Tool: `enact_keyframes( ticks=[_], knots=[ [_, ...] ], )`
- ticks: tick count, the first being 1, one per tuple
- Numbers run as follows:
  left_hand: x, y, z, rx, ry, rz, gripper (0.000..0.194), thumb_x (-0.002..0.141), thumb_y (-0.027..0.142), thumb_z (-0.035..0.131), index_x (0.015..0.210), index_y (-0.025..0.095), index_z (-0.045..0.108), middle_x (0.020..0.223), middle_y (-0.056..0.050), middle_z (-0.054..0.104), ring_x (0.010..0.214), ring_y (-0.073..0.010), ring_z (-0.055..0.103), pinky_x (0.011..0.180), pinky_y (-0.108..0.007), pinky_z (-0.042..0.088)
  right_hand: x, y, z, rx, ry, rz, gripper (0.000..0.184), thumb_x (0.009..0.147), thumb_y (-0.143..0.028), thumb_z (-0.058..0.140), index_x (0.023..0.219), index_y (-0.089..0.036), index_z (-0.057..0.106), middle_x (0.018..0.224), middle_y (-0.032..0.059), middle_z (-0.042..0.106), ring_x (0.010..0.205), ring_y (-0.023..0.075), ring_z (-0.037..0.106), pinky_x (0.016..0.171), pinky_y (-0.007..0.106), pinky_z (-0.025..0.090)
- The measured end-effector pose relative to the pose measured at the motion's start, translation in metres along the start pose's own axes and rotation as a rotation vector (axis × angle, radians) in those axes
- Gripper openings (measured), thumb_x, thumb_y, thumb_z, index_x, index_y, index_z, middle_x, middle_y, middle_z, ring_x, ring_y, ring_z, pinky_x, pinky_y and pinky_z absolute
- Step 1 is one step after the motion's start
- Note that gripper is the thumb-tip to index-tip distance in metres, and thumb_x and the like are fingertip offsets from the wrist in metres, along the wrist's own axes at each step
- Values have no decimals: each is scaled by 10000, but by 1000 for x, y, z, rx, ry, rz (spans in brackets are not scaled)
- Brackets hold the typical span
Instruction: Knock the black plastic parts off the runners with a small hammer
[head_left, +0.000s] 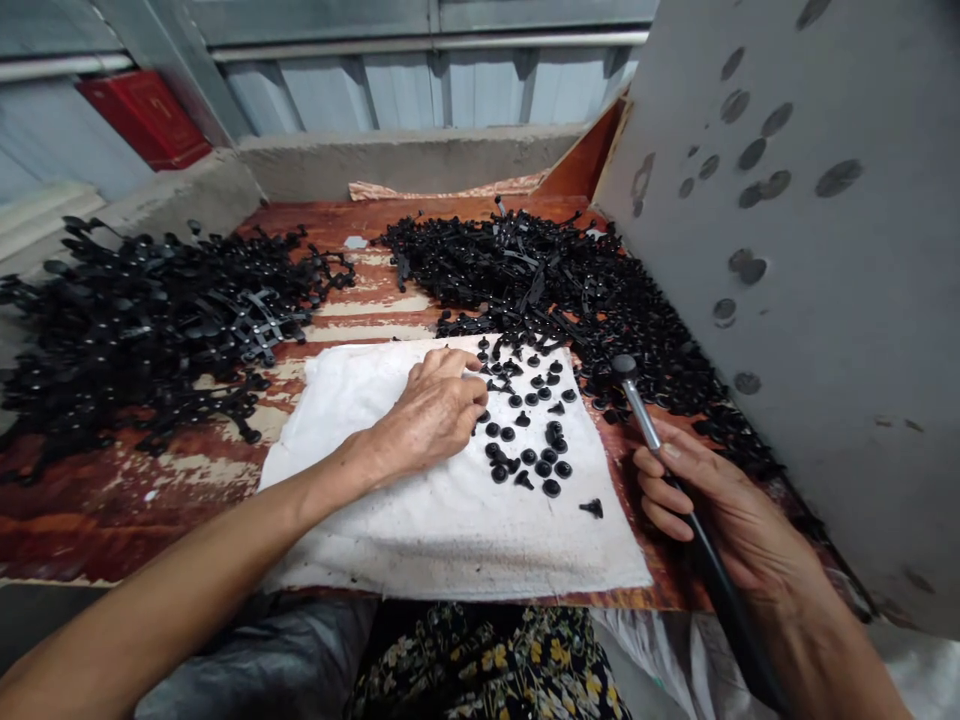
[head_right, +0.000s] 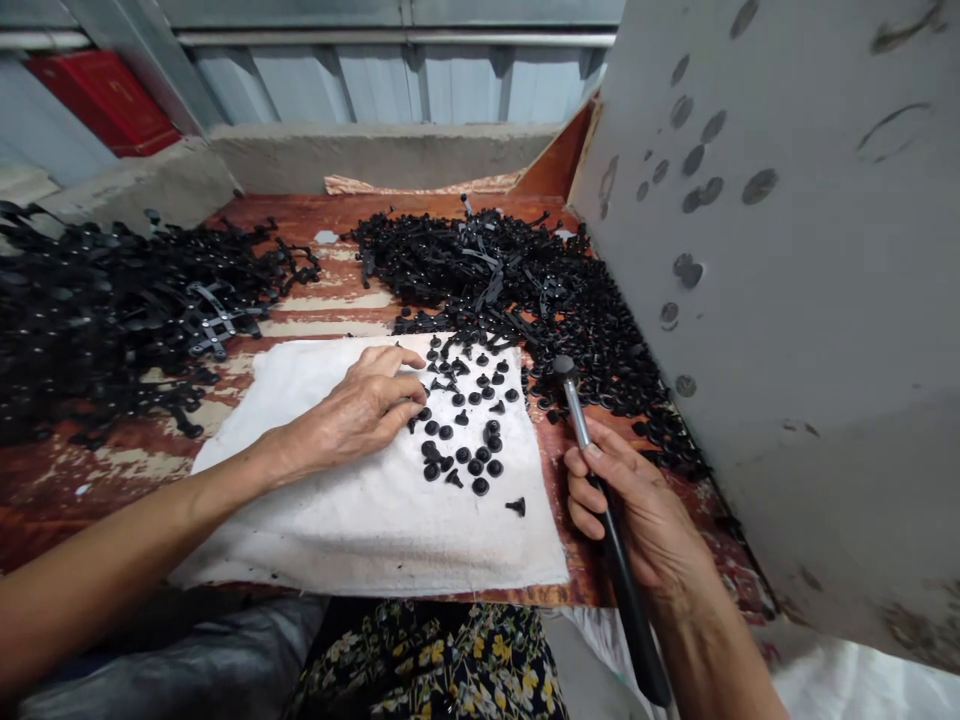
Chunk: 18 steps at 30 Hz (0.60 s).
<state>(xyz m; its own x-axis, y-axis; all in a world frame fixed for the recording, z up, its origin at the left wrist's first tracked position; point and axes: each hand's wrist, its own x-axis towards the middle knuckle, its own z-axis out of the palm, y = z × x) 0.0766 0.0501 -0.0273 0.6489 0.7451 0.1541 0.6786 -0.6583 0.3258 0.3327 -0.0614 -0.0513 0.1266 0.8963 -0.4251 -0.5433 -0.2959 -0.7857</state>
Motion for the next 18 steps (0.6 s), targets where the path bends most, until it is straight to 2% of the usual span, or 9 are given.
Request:
enact_keyframes(
  ticks=[5,11,18],
  knots=[
    [12,-12,-7,14,18,-42,194,831,114,503,879,184,677,1230,-114,537,1195,-291,447,1011,-511,401,0,0,-2,-4,-35,-11,400,654,-256,860,984,-217,637,649,-56,539,395,22,349,306,100,356],
    [26,-23,-5,40,-13,-30,175,846,156,492,792,190,656,1143,-104,558,1191,-298,451,1000,-530,395,1,1,-2,8,-24,-7,435,613,-259,885,969,-205,641,641,-58,532,394,19,347,300,99,351],
    [38,-39,0,-30,62,-53,108,844,235,570,777,182,636,1146,-87,545,1164,-279,452,1032,-492,371,0,0,-3,5,-45,2,407,629,-255,873,959,-218,637,647,-53,545,397,22,338,304,97,350]
  ],
)
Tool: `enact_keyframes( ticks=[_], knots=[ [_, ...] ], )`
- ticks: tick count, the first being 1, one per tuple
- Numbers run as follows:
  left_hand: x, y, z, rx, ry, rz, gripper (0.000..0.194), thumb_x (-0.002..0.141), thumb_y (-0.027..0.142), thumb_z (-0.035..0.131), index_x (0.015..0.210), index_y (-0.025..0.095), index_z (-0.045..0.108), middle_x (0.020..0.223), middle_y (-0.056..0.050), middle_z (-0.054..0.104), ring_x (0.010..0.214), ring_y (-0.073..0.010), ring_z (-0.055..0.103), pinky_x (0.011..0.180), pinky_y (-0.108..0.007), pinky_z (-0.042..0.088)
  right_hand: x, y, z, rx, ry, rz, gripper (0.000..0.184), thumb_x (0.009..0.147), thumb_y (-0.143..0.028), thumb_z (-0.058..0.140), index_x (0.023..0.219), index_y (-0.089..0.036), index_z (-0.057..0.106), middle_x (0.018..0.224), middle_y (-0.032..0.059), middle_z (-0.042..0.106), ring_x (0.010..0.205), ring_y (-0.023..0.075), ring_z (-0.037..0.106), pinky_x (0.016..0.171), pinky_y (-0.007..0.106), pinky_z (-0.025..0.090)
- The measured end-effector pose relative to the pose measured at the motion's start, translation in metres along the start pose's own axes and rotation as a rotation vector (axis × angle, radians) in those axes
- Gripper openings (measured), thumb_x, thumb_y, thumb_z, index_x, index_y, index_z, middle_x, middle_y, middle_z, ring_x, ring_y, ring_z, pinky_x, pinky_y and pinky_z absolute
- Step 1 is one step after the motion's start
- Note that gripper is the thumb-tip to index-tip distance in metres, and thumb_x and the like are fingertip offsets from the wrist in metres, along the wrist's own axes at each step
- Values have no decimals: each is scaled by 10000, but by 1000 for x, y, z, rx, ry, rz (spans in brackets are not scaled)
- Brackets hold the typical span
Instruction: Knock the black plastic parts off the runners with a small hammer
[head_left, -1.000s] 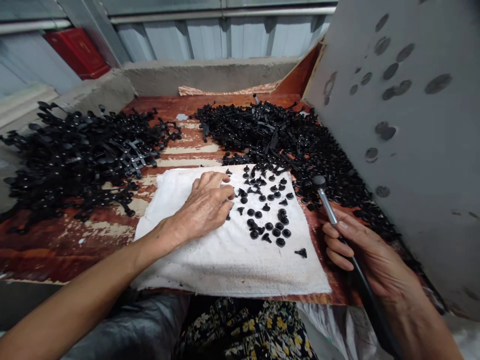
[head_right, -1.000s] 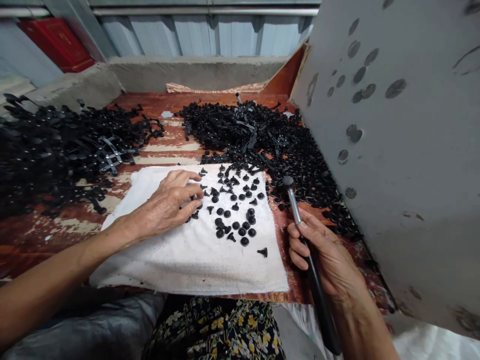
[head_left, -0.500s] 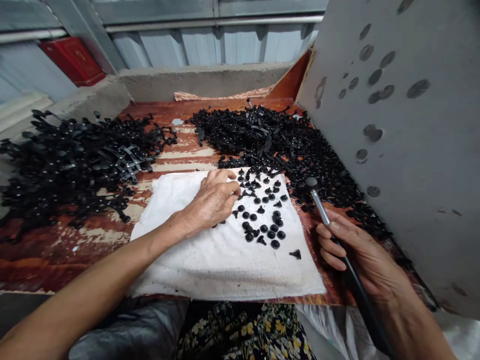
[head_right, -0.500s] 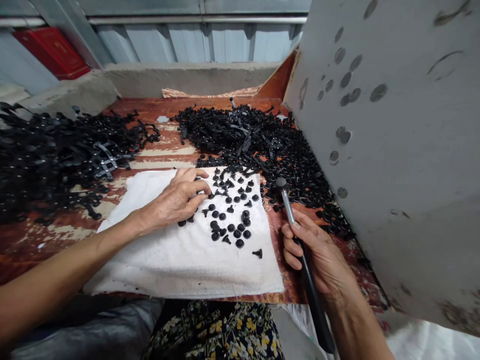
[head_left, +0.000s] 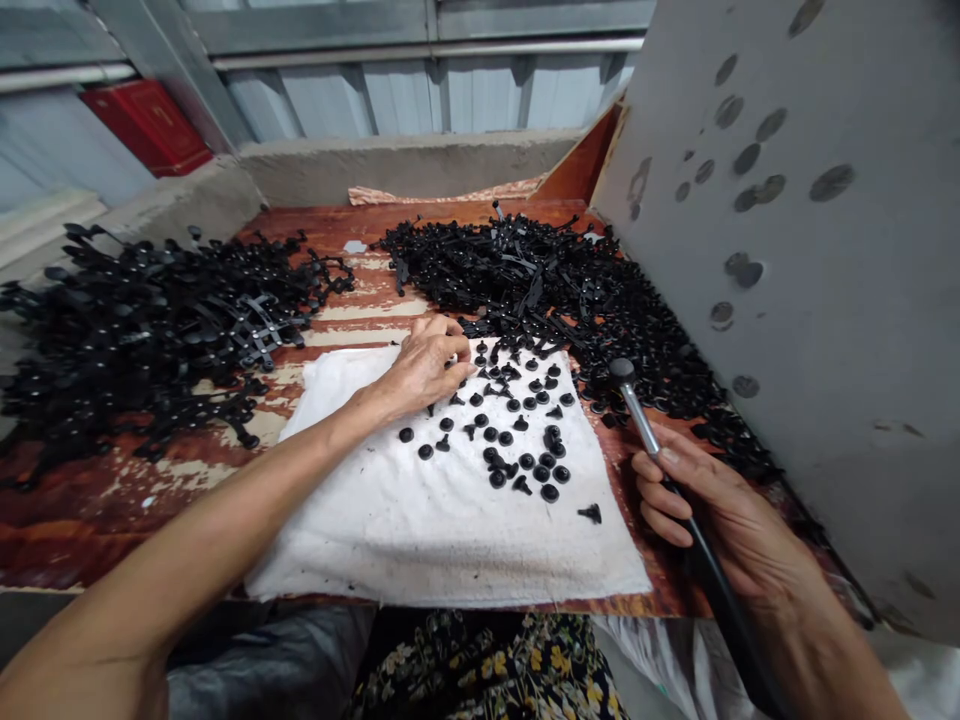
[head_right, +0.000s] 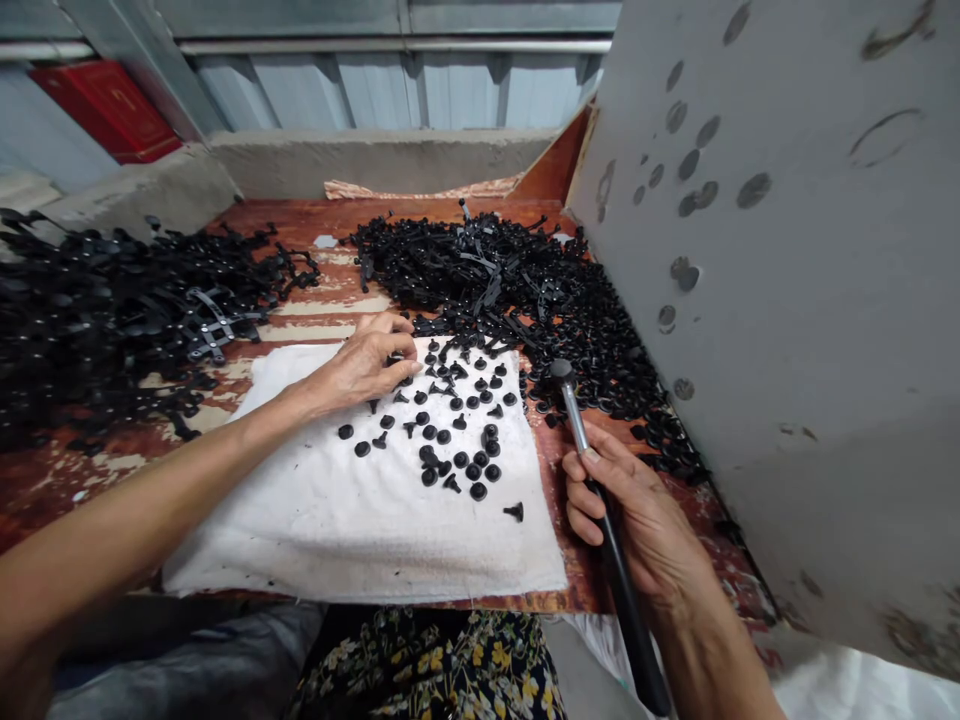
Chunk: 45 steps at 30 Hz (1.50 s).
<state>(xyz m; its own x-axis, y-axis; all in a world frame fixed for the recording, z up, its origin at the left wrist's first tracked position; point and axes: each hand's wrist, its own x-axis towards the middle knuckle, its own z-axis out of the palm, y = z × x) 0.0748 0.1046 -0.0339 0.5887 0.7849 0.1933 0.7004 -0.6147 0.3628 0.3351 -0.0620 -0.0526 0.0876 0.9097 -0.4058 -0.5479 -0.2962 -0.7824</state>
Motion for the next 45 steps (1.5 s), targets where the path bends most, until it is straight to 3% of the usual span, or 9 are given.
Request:
enact_keyframes(
  ticks=[4,7,13,18,23,30,33,41,45],
  knots=[
    [1,-7,1,19,100,-16,113,841,281,619,807,173,624,1171,-102,544,1184,-281,443,1053,-490,356,0,0,0,7,18,8,441,602,-266,889,953,-221,626,634,-54,542,401,29,349,300,103,351],
    [-4,-11,-5,17,141,-69,169,880,303,565,802,167,628,1168,-114,546,1193,-286,445,1055,-507,358,0,0,1,8,35,7,458,588,-266,897,954,-220,625,636,-55,541,400,26,347,300,105,354],
    [-23,-11,-15,-63,-27,-73,134,843,269,564,786,200,663,1248,-93,503,1247,-297,437,1063,-531,375,0,-1,1,-26,22,21,421,604,-268,885,937,-227,631,646,-55,534,404,28,361,305,106,353],
    [-31,-12,-13,-54,-20,-33,115,828,220,553,773,218,655,1240,-81,510,1270,-284,440,1094,-527,351,0,-1,0,-22,15,10,427,603,-268,887,945,-223,635,642,-59,527,399,28,366,303,105,350],
    [-36,-19,-22,-62,-60,-58,115,815,196,536,789,203,647,1245,-93,510,1267,-290,451,1094,-520,352,-1,-1,4,-13,68,17,477,536,-273,920,926,-215,652,627,-56,546,391,20,356,293,102,348],
    [-53,-14,-29,-112,-110,-104,144,832,308,567,792,211,665,1268,-99,498,1275,-299,433,1065,-525,396,-2,-1,8,-11,83,28,484,501,-285,934,900,-223,667,599,-58,536,391,20,348,289,97,349],
    [-56,-13,-27,-69,-98,-93,162,840,269,542,766,207,672,1269,-103,507,1252,-297,445,1074,-533,384,-2,-1,7,-3,95,32,491,489,-288,940,894,-219,672,598,-60,532,388,17,351,287,96,349],
    [-53,-16,-26,-23,-40,-354,100,777,182,543,724,185,627,1189,-96,552,1218,-311,444,1015,-471,428,-1,-1,11,18,180,47,586,381,-267,969,895,-214,692,577,-61,542,366,14,354,269,104,337],
    [-37,-10,-26,-43,30,-373,111,814,247,553,754,187,625,1096,-89,569,1141,-299,477,993,-475,417,-2,-2,14,11,208,49,600,342,-236,972,875,-203,698,560,-61,538,356,15,353,257,110,334]
  ],
)
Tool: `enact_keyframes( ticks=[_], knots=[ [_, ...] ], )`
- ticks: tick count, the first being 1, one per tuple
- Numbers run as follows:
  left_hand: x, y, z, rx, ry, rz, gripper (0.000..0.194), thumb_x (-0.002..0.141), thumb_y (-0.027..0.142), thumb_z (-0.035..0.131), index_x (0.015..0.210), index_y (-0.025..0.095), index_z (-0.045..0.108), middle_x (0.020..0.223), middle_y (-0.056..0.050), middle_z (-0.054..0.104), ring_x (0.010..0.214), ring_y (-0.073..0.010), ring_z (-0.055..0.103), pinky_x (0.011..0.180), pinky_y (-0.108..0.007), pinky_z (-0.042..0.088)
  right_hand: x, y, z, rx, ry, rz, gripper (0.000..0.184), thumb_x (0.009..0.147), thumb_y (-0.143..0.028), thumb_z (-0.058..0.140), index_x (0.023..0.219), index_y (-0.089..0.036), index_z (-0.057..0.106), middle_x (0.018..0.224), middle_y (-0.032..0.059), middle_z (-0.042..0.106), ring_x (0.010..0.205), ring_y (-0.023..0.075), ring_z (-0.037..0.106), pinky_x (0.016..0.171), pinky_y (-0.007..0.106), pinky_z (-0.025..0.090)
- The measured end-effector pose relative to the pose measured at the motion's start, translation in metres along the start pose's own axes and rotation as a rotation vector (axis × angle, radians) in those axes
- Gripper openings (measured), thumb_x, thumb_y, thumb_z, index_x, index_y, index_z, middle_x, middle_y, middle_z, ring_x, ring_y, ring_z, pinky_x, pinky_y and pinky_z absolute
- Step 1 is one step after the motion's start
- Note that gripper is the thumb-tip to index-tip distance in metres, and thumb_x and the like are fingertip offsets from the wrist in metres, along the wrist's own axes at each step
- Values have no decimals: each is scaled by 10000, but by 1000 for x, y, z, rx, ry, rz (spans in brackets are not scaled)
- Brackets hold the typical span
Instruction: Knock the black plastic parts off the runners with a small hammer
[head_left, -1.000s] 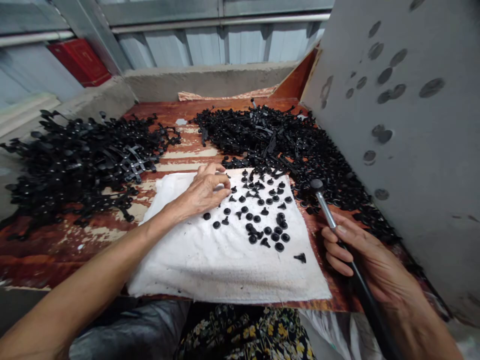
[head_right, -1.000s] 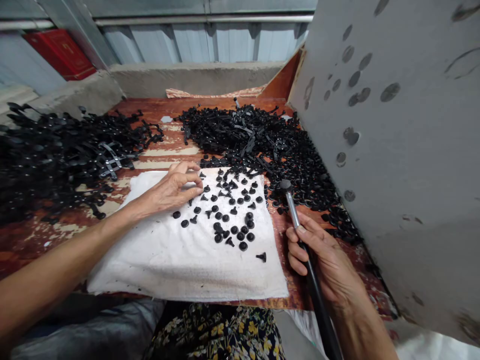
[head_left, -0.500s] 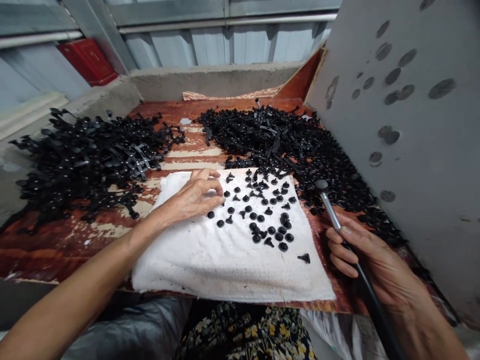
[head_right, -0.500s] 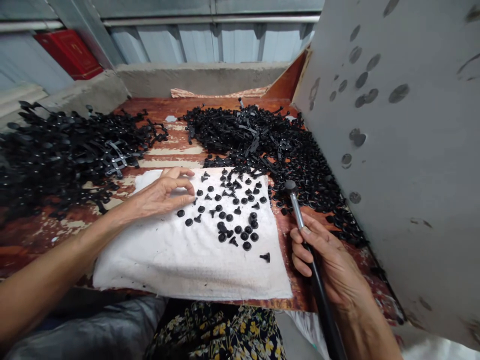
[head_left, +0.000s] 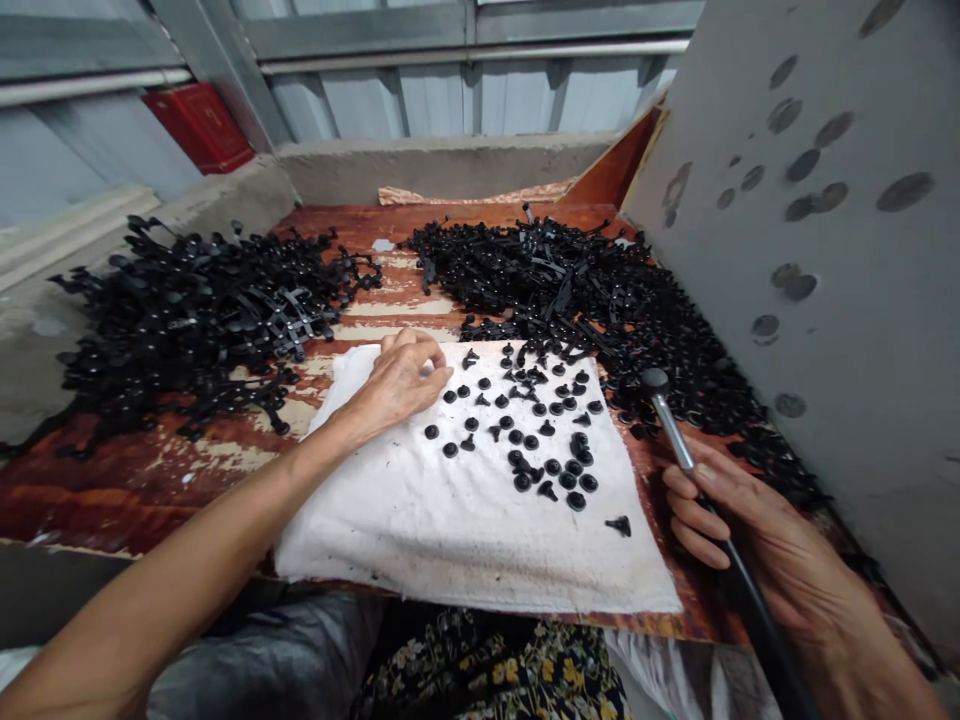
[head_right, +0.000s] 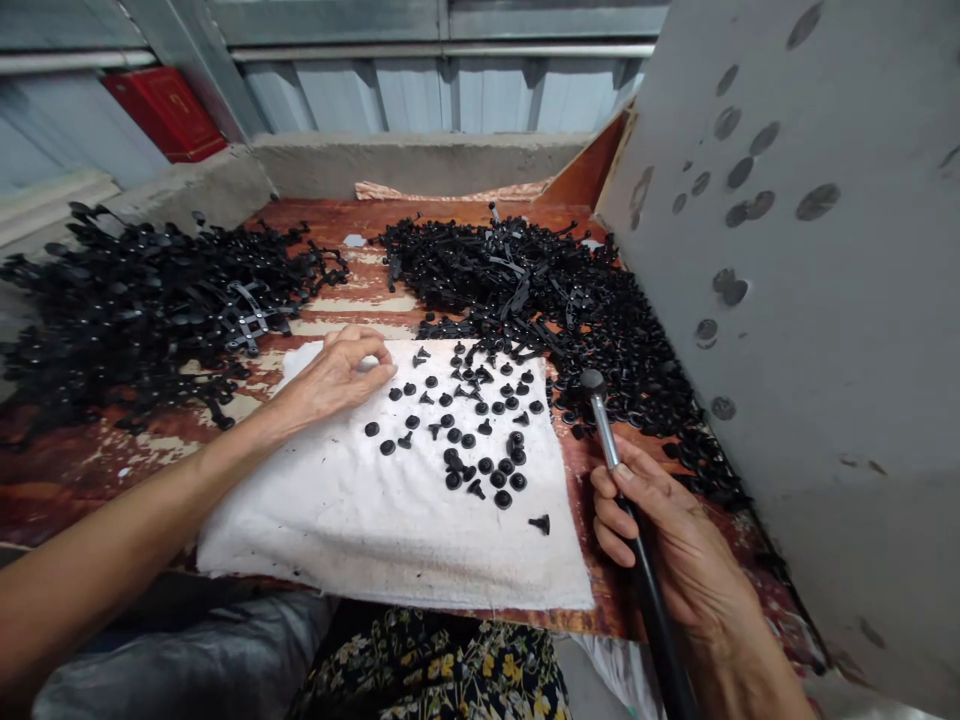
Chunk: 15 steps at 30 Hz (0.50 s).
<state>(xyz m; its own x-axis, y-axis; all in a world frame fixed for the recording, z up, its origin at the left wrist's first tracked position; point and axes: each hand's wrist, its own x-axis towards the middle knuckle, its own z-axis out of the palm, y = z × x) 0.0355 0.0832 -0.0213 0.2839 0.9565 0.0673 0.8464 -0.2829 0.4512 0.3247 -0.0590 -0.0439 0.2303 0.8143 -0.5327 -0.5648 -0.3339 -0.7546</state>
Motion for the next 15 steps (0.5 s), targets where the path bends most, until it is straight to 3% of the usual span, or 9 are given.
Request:
enact_keyframes(
  ticks=[6,15],
  knots=[
    [30,12,16,1,52,-1,153,823,259,567,694,178,566,1042,-90,567,1140,-291,462,979,-461,396,-2,-1,3,15,-10,9,613,329,-262,983,872,-200,706,556,-51,539,364,15,358,259,108,339],
    [25,-1,8,29,53,-24,126,819,233,533,721,188,598,927,-73,537,1052,-279,473,943,-425,404,-1,-2,3,29,5,10,623,326,-259,986,875,-190,701,563,-45,551,361,15,358,253,114,340]
  ],
)
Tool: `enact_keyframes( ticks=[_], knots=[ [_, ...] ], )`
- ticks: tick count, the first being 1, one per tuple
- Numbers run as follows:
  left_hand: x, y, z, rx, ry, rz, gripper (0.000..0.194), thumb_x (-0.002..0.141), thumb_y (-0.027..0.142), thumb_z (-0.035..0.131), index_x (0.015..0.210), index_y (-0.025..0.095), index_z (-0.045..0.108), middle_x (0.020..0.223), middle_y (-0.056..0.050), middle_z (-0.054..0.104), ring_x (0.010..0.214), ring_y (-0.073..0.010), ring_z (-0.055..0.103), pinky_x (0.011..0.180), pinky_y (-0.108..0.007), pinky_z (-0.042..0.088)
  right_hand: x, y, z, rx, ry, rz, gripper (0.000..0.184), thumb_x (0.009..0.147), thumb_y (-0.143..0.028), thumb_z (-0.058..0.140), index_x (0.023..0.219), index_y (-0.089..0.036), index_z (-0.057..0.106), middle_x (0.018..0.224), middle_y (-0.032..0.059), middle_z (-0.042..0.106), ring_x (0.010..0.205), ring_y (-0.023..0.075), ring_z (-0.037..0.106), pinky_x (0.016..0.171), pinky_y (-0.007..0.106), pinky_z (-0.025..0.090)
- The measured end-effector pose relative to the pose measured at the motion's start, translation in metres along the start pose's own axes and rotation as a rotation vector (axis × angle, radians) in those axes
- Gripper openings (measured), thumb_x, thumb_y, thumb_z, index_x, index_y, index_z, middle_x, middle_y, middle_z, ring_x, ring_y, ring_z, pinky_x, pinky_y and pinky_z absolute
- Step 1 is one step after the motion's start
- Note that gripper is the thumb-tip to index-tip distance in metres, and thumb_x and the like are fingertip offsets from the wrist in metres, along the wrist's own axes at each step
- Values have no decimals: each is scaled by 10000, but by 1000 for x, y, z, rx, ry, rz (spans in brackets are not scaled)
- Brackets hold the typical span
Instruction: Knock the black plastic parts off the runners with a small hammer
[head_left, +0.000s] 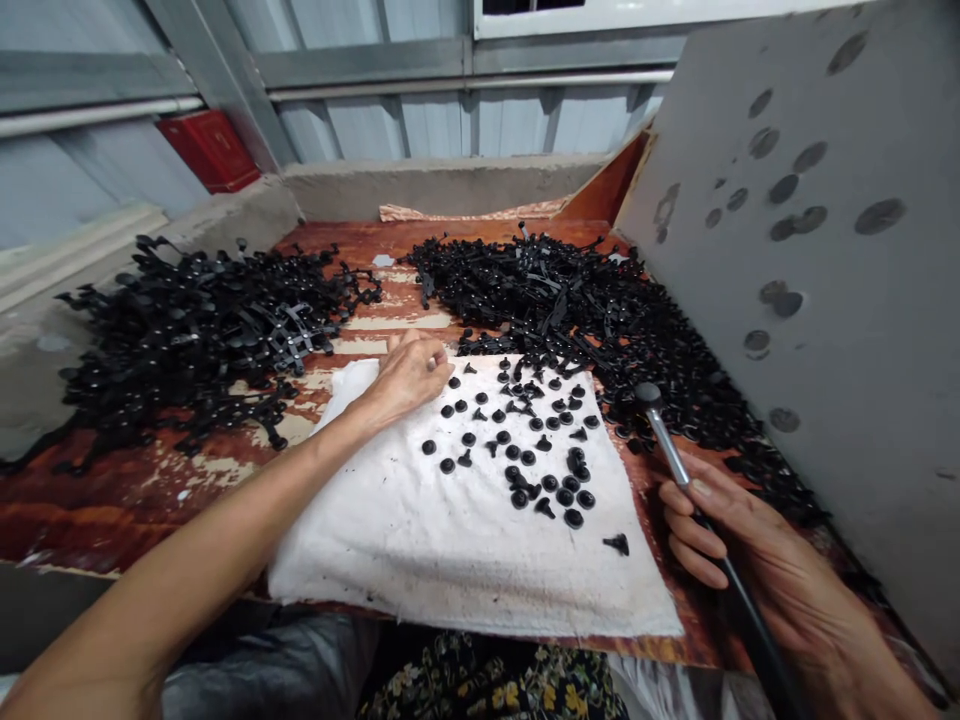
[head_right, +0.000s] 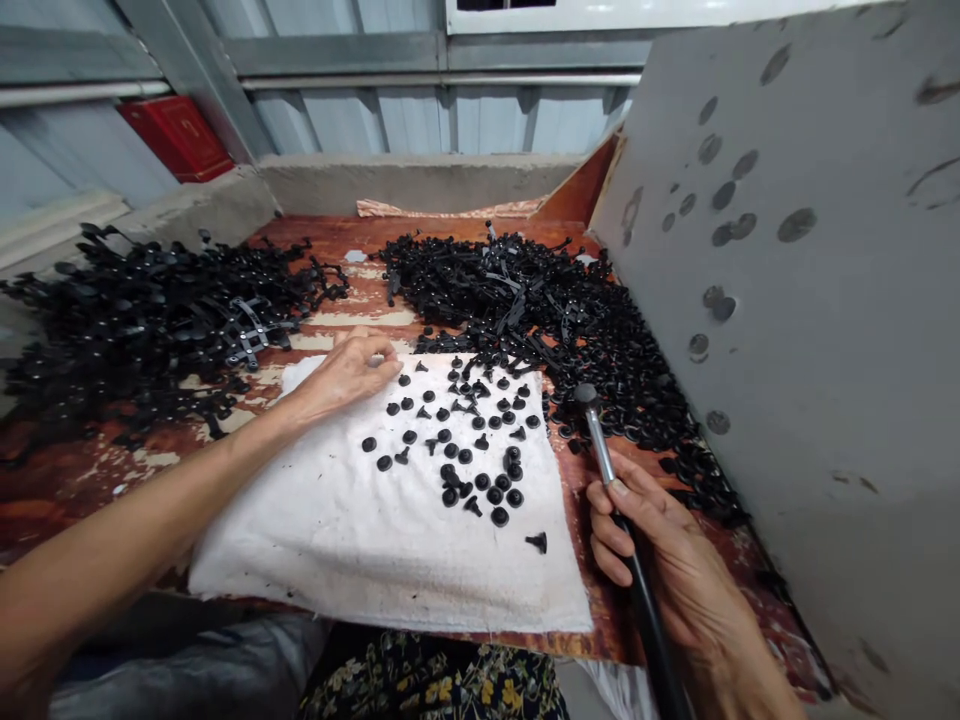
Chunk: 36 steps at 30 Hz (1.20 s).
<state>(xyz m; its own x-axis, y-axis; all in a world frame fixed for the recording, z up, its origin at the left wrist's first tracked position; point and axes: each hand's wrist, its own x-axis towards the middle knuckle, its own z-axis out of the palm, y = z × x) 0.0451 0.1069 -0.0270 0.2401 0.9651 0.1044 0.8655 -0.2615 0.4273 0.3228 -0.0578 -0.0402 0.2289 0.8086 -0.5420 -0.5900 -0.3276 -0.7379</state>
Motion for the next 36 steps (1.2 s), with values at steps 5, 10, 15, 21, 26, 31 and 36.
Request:
enact_keyframes(
  ticks=[5,10,15,21,26,31,36],
  knots=[
    [13,17,9,0,18,-43,153,825,313,587,739,186,598,1024,-91,549,1099,-301,461,947,-455,402,1,1,0,-13,-39,-17,576,355,-258,984,845,-187,690,570,-47,543,366,11,344,250,108,333],
    [16,2,8,15,-3,-37,133,805,249,552,690,193,590,970,-95,597,1089,-301,488,943,-470,407,1,2,-2,-12,-53,-26,559,388,-301,983,847,-197,682,570,-47,540,372,13,349,261,106,335],
    [18,-13,-4,6,-44,68,165,796,228,521,647,203,589,824,-61,629,1009,-270,546,990,-462,376,2,3,-5,-15,-36,-26,611,390,-304,982,905,-189,674,593,-52,544,379,13,346,264,113,336],
    [60,18,2,45,81,112,182,839,262,546,971,173,633,984,-98,604,1037,-275,530,966,-439,420,3,5,-9,-23,-49,-25,618,469,-323,967,978,-181,647,601,-57,529,392,21,347,275,126,344],
    [101,52,14,100,103,302,432,848,224,570,1273,186,507,1300,-142,498,1211,-309,439,1004,-472,406,6,9,-12,8,-32,1,568,585,-328,925,1055,-225,623,663,-48,544,426,30,383,323,124,364],
    [117,56,19,-25,44,298,149,833,139,523,872,214,646,1002,-76,608,1022,-258,580,932,-391,442,5,9,-11,37,-82,-4,540,610,-337,912,1051,-214,627,665,-42,543,421,26,372,319,119,341],
    [115,30,-3,-244,116,174,103,812,214,548,810,197,649,799,-32,634,867,-218,605,848,-339,470,3,8,-12,42,-147,-53,498,666,-289,885,1084,-207,626,678,-46,555,416,12,356,323,105,352]
  ],
)
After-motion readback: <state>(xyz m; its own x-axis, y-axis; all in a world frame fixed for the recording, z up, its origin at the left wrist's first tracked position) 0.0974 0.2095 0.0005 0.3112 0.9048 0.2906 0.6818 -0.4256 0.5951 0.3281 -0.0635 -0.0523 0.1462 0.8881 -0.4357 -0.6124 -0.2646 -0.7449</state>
